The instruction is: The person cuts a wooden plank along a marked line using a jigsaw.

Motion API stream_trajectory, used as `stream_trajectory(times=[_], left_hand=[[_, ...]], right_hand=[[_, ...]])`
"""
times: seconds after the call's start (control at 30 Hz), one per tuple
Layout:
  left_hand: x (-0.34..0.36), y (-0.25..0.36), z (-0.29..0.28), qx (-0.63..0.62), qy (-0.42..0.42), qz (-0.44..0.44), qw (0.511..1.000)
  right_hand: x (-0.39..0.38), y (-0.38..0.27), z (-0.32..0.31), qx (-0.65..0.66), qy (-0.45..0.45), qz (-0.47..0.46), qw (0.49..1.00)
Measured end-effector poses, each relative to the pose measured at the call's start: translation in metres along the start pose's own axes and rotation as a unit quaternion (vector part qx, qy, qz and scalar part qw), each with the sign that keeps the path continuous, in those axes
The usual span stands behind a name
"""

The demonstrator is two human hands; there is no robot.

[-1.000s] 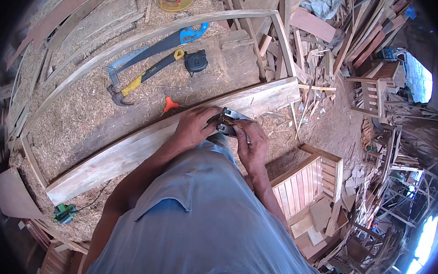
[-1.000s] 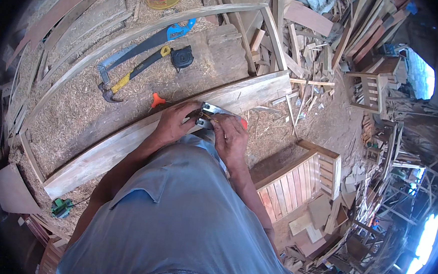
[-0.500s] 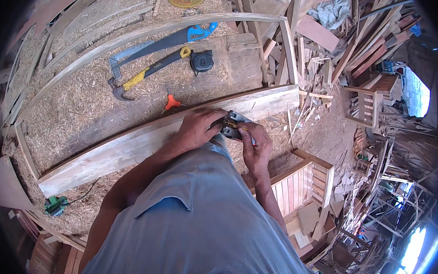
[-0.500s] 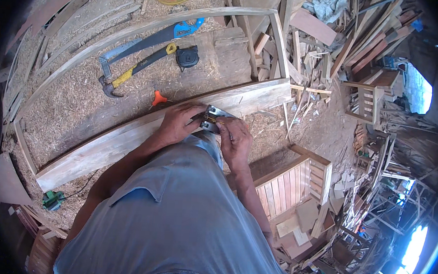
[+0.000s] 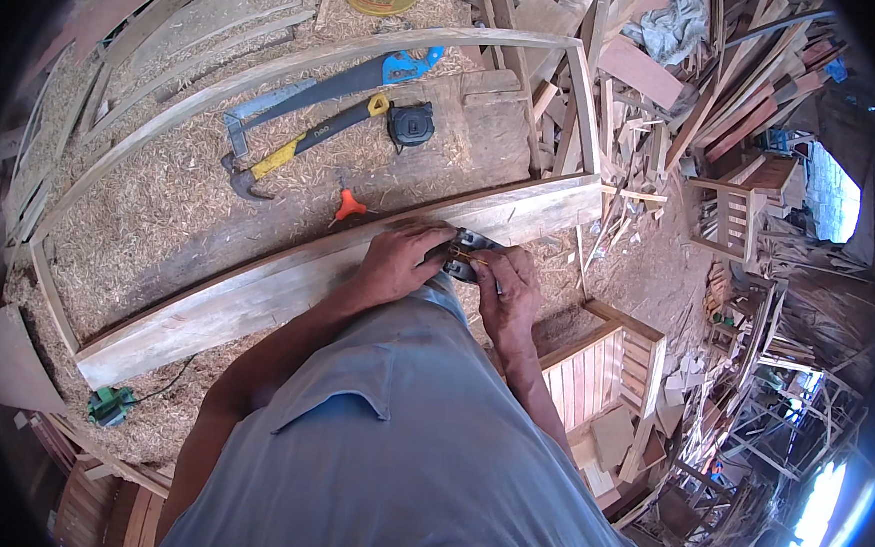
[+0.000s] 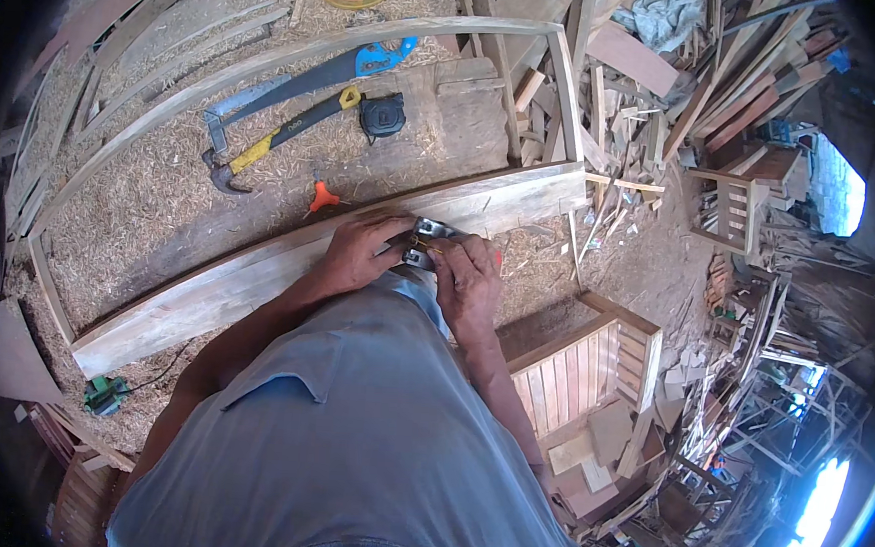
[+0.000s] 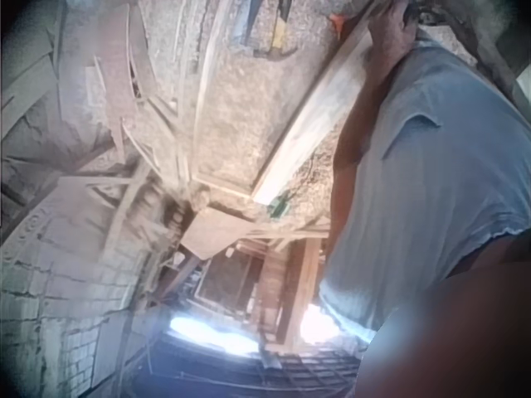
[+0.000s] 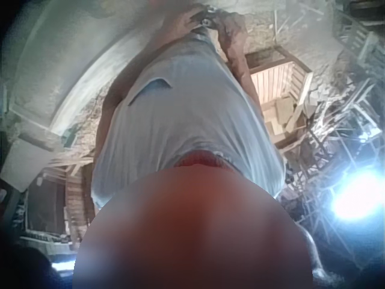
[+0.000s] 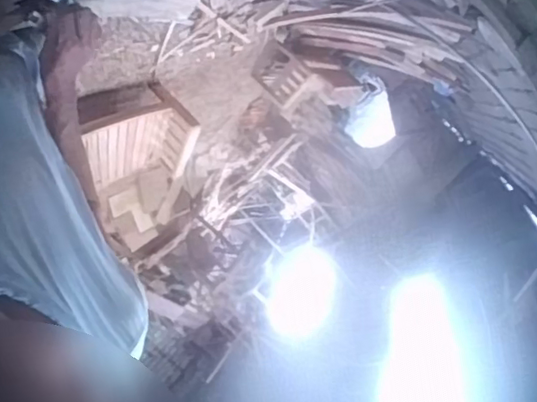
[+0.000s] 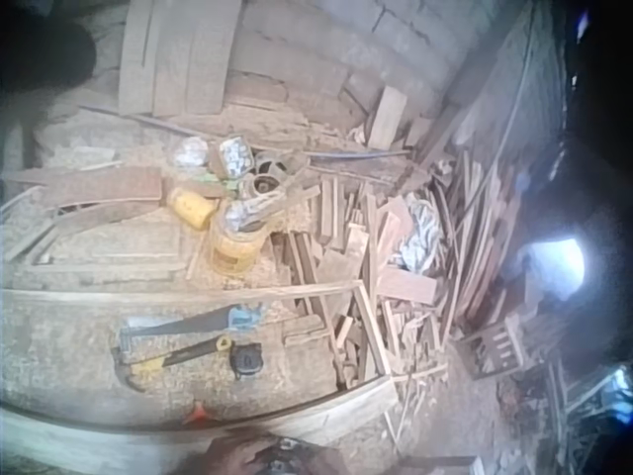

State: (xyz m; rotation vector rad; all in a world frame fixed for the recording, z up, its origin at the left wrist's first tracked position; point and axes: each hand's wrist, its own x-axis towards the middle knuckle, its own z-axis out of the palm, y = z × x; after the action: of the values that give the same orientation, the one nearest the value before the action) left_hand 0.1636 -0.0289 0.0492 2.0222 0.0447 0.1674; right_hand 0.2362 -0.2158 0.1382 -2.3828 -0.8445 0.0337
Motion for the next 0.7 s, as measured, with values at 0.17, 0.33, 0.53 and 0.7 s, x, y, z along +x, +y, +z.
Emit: stream_trajectory(times=[0.17, 0.33, 0.53, 0.7], left_hand=[[0.001, 0.000, -0.010, -0.055, -0.051, 0.021, 0.997], [-0.002, 0.001, -0.010, -0.054, -0.049, -0.003, 0.997], [0.001, 0.004, -0.009, -0.071, -0.049, -0.038, 0.996], [0.005, 0.014, -0.012, -0.069, -0.056, -0.070, 0.994]], right_hand=[[-0.012, 0.011, 0.010, 0.062, 0.011, 0.005, 0.998], [-0.010, 0.011, 0.014, 0.057, 0.021, -0.019, 0.998], [0.001, 0.017, 0.007, 0.055, -0.015, -0.034, 0.998], [0.006, 0.019, -0.006, 0.093, -0.054, 0.037, 0.993]])
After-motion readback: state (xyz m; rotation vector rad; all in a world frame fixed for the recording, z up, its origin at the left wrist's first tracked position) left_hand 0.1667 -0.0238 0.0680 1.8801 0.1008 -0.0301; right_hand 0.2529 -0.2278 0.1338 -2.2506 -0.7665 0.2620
